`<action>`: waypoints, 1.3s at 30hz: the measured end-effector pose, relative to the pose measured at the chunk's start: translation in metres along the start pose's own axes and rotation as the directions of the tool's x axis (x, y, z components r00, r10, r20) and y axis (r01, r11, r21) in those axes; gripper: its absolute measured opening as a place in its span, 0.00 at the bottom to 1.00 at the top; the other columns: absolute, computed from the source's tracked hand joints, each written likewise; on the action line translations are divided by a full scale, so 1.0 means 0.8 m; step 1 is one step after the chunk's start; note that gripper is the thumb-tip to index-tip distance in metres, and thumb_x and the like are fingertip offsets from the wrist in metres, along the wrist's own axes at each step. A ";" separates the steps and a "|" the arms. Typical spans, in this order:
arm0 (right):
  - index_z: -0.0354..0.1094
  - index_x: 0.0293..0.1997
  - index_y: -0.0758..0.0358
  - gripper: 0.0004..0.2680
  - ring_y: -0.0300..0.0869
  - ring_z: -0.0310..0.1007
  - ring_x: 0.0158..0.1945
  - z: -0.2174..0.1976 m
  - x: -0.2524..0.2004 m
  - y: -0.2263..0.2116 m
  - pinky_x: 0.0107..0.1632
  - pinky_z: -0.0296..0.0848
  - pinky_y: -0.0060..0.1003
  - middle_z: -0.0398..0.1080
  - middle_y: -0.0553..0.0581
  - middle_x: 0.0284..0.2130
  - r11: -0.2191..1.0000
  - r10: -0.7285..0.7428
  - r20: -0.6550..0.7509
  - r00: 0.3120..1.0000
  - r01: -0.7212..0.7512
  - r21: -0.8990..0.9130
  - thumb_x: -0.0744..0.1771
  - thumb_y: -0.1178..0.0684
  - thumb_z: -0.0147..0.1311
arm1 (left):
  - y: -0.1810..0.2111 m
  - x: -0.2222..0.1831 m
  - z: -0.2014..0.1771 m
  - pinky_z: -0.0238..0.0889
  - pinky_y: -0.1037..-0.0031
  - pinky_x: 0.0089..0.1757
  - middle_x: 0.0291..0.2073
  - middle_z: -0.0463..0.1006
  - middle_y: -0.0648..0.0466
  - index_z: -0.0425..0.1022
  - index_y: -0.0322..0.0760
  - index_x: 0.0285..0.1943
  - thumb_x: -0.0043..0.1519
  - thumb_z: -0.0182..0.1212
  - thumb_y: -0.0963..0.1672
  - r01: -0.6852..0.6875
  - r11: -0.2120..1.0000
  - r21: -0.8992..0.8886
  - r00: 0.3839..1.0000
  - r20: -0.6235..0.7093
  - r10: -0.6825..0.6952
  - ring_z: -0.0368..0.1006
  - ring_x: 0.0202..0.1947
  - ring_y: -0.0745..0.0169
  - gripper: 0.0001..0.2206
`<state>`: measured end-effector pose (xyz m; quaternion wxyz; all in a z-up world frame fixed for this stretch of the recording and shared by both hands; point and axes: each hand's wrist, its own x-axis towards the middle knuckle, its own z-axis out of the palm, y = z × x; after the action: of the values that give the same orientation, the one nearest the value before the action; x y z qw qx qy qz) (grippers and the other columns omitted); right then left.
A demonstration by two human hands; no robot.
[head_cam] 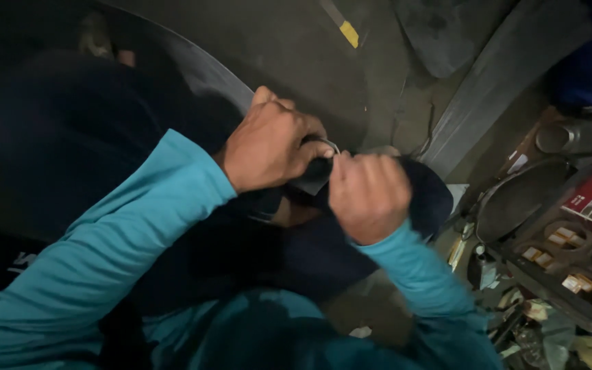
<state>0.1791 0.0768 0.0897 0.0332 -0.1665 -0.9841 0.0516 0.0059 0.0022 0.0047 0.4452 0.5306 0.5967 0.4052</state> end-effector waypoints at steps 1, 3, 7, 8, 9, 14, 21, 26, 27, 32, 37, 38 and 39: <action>0.73 0.37 0.72 0.02 0.51 0.69 0.30 0.007 0.000 -0.005 0.33 0.68 0.44 0.68 0.61 0.27 1.000 -0.002 -0.002 1.000 0.002 0.000 0.68 0.65 0.61 | -0.003 -0.001 0.003 0.55 0.60 0.46 0.25 0.81 0.46 0.85 0.36 0.37 0.59 0.69 0.48 -0.001 1.000 0.002 1.000 -0.002 0.001 0.75 0.32 0.49 0.10; 0.73 0.36 0.72 0.02 0.47 0.65 0.26 0.019 -0.003 -0.016 0.29 0.64 0.41 0.67 0.59 0.25 0.977 -0.062 -0.111 0.992 0.038 -0.210 0.66 0.67 0.62 | -0.008 -0.006 0.013 0.56 0.60 0.46 0.25 0.81 0.45 0.86 0.37 0.37 0.57 0.69 0.47 -0.004 0.999 0.045 0.999 -0.054 0.006 0.75 0.31 0.48 0.09; 0.73 0.38 0.73 0.01 0.43 0.66 0.27 0.025 -0.009 -0.010 0.30 0.66 0.37 0.68 0.58 0.27 0.940 -0.154 -0.068 0.986 0.125 -0.317 0.67 0.67 0.61 | -0.008 -0.002 0.008 0.56 0.61 0.47 0.26 0.82 0.46 0.85 0.37 0.39 0.60 0.67 0.47 0.052 0.998 0.020 0.998 0.041 -0.053 0.75 0.29 0.51 0.10; 0.74 0.39 0.73 0.01 0.45 0.66 0.27 0.021 -0.007 -0.006 0.30 0.66 0.38 0.69 0.59 0.28 0.958 -0.166 -0.078 0.983 0.142 -0.250 0.67 0.66 0.60 | -0.007 -0.001 0.007 0.56 0.61 0.46 0.25 0.81 0.45 0.86 0.38 0.39 0.59 0.68 0.47 0.043 0.999 0.021 0.998 0.037 -0.044 0.75 0.30 0.50 0.10; 0.74 0.40 0.74 0.01 0.46 0.67 0.28 0.018 -0.005 -0.003 0.31 0.67 0.40 0.69 0.61 0.29 0.971 -0.177 -0.089 0.980 0.159 -0.181 0.67 0.65 0.58 | -0.006 -0.001 0.006 0.56 0.60 0.46 0.24 0.81 0.44 0.86 0.38 0.39 0.58 0.69 0.47 0.034 0.999 0.022 0.999 0.033 -0.035 0.74 0.31 0.49 0.10; 0.70 0.45 0.70 0.05 0.43 0.71 0.34 0.042 -0.048 0.064 0.37 0.70 0.35 0.71 0.58 0.33 0.206 0.323 0.555 0.767 -0.629 0.750 0.72 0.58 0.56 | -0.005 -0.003 -0.006 0.53 0.61 0.47 0.28 0.82 0.50 0.85 0.40 0.38 0.59 0.68 0.47 -0.096 0.992 -0.086 0.992 0.070 0.103 0.75 0.37 0.54 0.08; 0.69 0.44 0.70 0.10 0.38 0.66 0.33 0.055 -0.070 0.106 0.37 0.67 0.35 0.70 0.54 0.32 -0.225 -0.089 0.740 0.666 -0.737 0.637 0.71 0.50 0.56 | -0.002 -0.007 -0.011 0.52 0.65 0.52 0.27 0.81 0.56 0.84 0.43 0.37 0.60 0.69 0.49 -0.089 0.954 -0.285 0.954 0.253 0.164 0.74 0.36 0.61 0.08; 0.67 0.39 0.65 0.09 0.40 0.66 0.32 0.003 -0.003 0.090 0.37 0.67 0.38 0.67 0.54 0.29 0.406 -0.269 0.534 0.802 -0.409 0.818 0.69 0.49 0.57 | 0.009 0.002 -0.020 0.51 0.64 0.54 0.25 0.81 0.54 0.84 0.42 0.38 0.59 0.69 0.48 -0.033 0.965 -0.260 0.922 0.365 0.130 0.74 0.30 0.57 0.08; 0.66 0.35 0.62 0.07 0.43 0.67 0.32 -0.025 0.033 0.084 0.37 0.68 0.39 0.64 0.55 0.27 0.723 -0.408 0.416 0.813 0.010 0.690 0.67 0.52 0.58 | 0.011 0.004 -0.022 0.50 0.63 0.55 0.24 0.82 0.54 0.84 0.42 0.37 0.58 0.69 0.48 -0.038 0.961 -0.275 0.916 0.375 0.144 0.76 0.29 0.59 0.08; 0.62 0.30 0.61 0.07 0.44 0.63 0.32 -0.069 0.086 0.067 0.38 0.67 0.40 0.61 0.54 0.26 0.779 -0.595 0.423 0.683 0.362 0.512 0.66 0.56 0.56 | 0.007 0.006 -0.023 0.52 0.62 0.54 0.24 0.82 0.54 0.84 0.41 0.37 0.58 0.69 0.48 -0.053 0.945 -0.323 0.914 0.365 0.176 0.76 0.28 0.59 0.08; 0.62 0.29 0.60 0.06 0.42 0.62 0.31 -0.067 0.089 0.071 0.35 0.65 0.37 0.60 0.52 0.25 0.733 -0.680 0.402 0.613 0.584 0.349 0.65 0.57 0.55 | 0.016 0.007 -0.035 0.52 0.63 0.57 0.20 0.80 0.52 0.83 0.41 0.36 0.59 0.69 0.49 -0.002 0.965 -0.262 0.902 0.415 0.115 0.75 0.27 0.56 0.09; 0.62 0.29 0.60 0.05 0.42 0.63 0.30 -0.065 0.086 0.072 0.34 0.65 0.37 0.61 0.52 0.26 0.711 -0.701 0.359 0.616 0.638 0.294 0.64 0.58 0.55 | 0.013 0.007 -0.034 0.53 0.62 0.55 0.21 0.79 0.53 0.83 0.40 0.36 0.59 0.69 0.48 -0.031 0.961 -0.276 0.914 0.380 0.139 0.75 0.27 0.55 0.09; 0.62 0.29 0.61 0.05 0.41 0.63 0.30 -0.064 0.082 0.074 0.34 0.65 0.37 0.62 0.52 0.26 0.688 -0.722 0.315 0.616 0.686 0.236 0.64 0.58 0.55 | 0.012 0.006 -0.032 0.54 0.62 0.54 0.21 0.79 0.53 0.82 0.40 0.36 0.59 0.69 0.48 -0.061 0.955 -0.289 0.925 0.344 0.164 0.74 0.28 0.55 0.09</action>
<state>0.1403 0.1586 0.1374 -0.1347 0.2482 -0.9528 0.1111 -0.0166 0.0079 0.0201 0.5926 0.5637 0.4105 0.4032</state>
